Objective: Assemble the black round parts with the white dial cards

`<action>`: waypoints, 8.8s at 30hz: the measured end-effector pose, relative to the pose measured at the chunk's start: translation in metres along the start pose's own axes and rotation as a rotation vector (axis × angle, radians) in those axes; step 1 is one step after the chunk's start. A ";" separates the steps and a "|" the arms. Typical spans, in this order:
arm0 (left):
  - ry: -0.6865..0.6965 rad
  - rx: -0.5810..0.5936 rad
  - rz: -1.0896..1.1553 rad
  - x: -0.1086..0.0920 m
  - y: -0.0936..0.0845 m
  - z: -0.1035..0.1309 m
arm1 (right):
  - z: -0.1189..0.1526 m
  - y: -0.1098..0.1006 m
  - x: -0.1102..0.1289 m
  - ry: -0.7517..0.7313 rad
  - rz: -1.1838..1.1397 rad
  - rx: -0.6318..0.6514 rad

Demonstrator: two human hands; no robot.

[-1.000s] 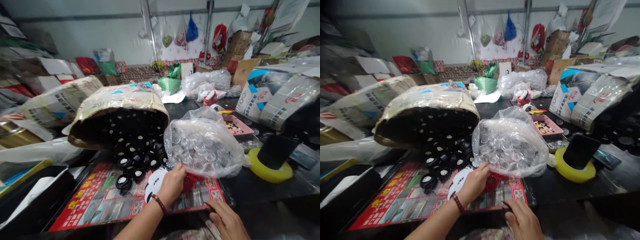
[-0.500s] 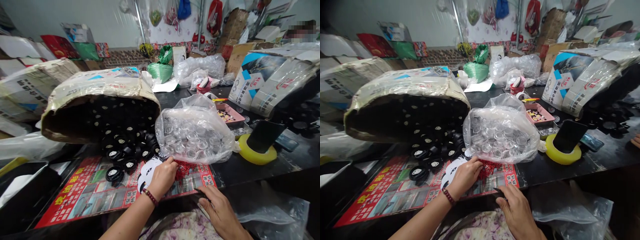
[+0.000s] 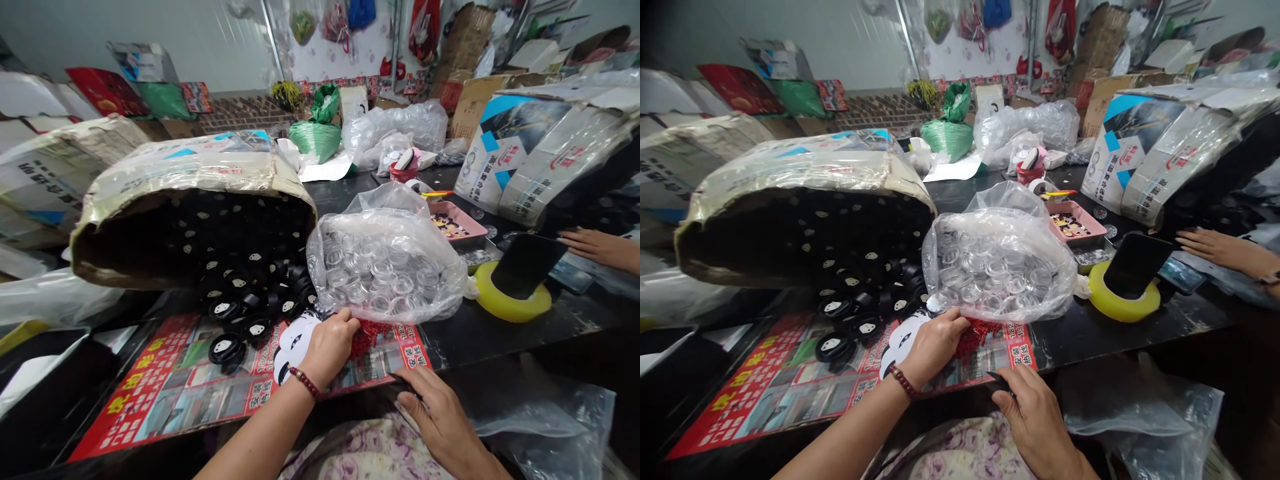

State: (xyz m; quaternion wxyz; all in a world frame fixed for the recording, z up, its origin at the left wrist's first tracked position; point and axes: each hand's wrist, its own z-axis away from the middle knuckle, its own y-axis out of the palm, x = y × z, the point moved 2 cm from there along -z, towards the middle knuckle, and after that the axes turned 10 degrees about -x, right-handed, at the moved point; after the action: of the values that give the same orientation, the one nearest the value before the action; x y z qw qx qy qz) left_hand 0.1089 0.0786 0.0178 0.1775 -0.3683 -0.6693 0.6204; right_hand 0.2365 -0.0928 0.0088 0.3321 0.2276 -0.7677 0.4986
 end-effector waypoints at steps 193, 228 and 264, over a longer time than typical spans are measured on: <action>0.162 -0.041 0.113 -0.011 0.003 -0.016 | -0.058 -0.003 -0.006 -0.034 0.254 0.027; -0.436 -0.034 1.264 -0.023 -0.009 0.025 | -0.049 0.007 0.015 -0.084 0.008 -0.106; 0.001 -0.012 0.192 -0.023 0.011 -0.037 | -0.093 -0.027 -0.043 -0.156 0.237 -0.138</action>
State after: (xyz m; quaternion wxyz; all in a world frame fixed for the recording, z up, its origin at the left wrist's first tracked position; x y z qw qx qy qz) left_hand 0.1531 0.0877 0.0189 0.1155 -0.4322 -0.6344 0.6304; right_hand 0.3106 -0.0180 0.0196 0.2254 0.1501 -0.8451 0.4610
